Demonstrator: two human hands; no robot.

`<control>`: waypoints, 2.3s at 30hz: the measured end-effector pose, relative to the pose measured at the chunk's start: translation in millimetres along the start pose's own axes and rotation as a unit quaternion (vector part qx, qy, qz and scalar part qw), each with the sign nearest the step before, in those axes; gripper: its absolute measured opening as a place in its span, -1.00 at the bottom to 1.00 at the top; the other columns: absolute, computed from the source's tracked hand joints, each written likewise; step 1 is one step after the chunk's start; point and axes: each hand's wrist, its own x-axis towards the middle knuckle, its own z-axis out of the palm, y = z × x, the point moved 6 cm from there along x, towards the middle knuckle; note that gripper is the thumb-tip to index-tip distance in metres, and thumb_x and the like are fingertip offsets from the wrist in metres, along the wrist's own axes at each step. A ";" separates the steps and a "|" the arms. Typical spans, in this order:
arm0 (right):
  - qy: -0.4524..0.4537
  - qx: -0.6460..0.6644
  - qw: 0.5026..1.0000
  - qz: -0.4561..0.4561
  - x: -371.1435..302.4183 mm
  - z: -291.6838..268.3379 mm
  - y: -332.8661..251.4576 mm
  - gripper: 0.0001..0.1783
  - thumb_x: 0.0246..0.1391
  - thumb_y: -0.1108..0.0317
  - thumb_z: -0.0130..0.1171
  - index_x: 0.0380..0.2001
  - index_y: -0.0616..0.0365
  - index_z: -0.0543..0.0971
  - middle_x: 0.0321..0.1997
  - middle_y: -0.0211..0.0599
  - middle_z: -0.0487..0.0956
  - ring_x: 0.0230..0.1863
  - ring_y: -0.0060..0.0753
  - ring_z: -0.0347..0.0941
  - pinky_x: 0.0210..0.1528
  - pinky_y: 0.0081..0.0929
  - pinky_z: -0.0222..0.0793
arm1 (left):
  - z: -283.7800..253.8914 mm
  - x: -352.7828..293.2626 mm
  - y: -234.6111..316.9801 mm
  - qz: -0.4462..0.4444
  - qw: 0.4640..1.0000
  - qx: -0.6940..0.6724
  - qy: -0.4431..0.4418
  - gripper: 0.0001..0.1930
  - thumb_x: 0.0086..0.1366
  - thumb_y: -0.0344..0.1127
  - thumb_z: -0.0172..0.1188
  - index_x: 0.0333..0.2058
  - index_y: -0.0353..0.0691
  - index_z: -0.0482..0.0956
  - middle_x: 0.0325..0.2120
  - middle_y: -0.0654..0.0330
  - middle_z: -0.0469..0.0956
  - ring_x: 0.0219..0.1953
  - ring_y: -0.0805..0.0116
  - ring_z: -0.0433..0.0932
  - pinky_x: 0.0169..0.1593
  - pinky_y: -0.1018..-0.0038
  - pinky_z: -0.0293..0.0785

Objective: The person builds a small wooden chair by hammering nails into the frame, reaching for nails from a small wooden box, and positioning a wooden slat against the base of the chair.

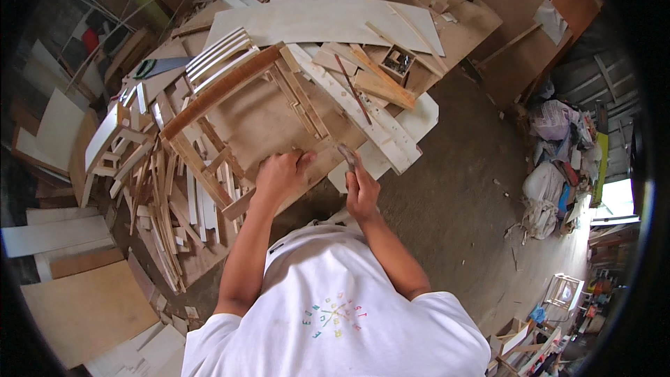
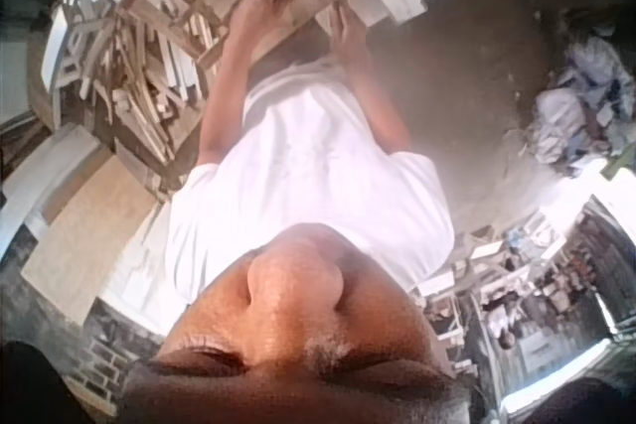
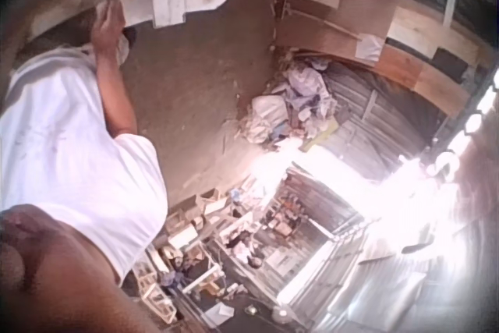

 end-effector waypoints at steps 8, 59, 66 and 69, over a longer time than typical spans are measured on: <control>0.034 0.075 0.997 0.008 -13.1 -2.6 10.2 -0.50 0.48 0.41 -0.01 0.40 0.36 0.37 -0.55 -0.29 0.48 -0.61 -0.48 0.33 -0.54 -0.48 0.31 | -4.7 2.2 7.1 0.030 0.999 0.003 0.030 -0.51 0.50 0.13 0.11 -0.32 -0.22 0.69 -0.55 -0.17 0.62 -0.40 -0.30 0.64 -0.30 -0.06 0.55; 0.083 0.010 0.954 0.289 -33.9 38.0 -10.3 -0.42 0.53 -0.09 -0.13 -0.26 0.30 0.47 -0.61 -0.15 0.47 -0.58 -0.18 0.45 -0.48 -0.24 0.34 | 38.8 54.7 5.4 0.039 0.881 -0.383 -0.276 -0.73 0.63 -0.31 -0.07 -0.14 -0.39 0.54 -0.25 0.15 0.75 -0.59 0.48 0.48 -0.49 0.44 0.48; 0.158 -0.029 0.951 0.262 -37.7 38.6 -38.1 -0.63 0.54 0.14 -0.13 -0.20 0.28 0.43 -0.47 0.22 0.53 -0.39 0.47 0.49 -0.37 0.12 0.35 | 37.1 50.1 4.4 0.057 0.888 -0.358 -0.282 -0.70 0.63 -0.27 -0.08 -0.01 -0.36 0.57 -0.18 0.16 0.74 -0.58 0.52 0.43 -0.50 0.51 0.45; 0.157 -0.023 0.953 0.258 -33.5 39.1 -38.5 -0.62 0.54 0.13 -0.10 -0.17 0.30 0.42 -0.45 0.25 0.55 -0.35 0.51 0.49 -0.35 0.13 0.35 | 35.4 52.1 11.2 0.048 0.876 -0.377 -0.296 -0.69 0.63 -0.25 -0.06 0.03 -0.33 0.57 -0.16 0.19 0.73 -0.55 0.54 0.41 -0.49 0.52 0.44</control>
